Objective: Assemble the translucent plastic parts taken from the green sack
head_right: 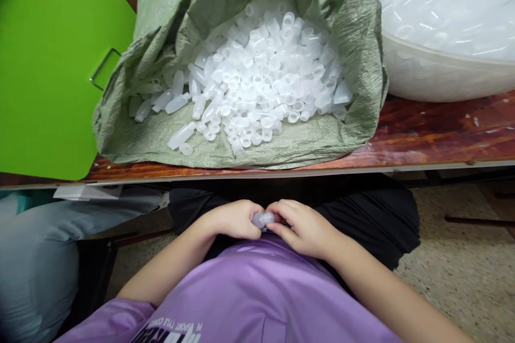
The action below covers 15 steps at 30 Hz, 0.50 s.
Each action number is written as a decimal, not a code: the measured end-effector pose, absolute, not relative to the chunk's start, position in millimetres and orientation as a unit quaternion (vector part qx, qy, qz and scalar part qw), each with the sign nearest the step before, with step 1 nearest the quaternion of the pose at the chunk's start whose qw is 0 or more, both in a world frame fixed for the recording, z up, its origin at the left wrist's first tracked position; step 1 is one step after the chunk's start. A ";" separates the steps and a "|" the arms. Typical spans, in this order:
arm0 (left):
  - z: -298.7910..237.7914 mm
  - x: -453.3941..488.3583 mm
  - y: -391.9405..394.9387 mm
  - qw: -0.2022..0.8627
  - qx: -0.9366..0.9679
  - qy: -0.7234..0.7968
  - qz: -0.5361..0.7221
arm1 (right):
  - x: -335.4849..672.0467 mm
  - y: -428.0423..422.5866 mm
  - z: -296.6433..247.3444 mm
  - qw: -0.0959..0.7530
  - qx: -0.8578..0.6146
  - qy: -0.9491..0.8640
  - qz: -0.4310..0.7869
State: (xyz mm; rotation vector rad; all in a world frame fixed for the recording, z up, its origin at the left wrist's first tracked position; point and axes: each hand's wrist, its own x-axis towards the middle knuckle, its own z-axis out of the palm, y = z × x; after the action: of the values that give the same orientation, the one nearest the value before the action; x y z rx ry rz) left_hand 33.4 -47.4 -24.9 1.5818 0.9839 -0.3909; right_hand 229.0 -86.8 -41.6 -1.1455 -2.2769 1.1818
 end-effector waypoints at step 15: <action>-64.7 49.7 -42.2 0.359 0.746 0.514 -0.222 | 218.2 -76.7 -104.5 0.155 -0.559 -0.693 0.428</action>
State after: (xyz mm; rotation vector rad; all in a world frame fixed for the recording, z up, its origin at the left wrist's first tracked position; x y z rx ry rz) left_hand 49.7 -42.2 -64.7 1.9253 1.3269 -0.5722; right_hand 218.2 -76.7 -104.5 -1.6023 -1.9837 1.2262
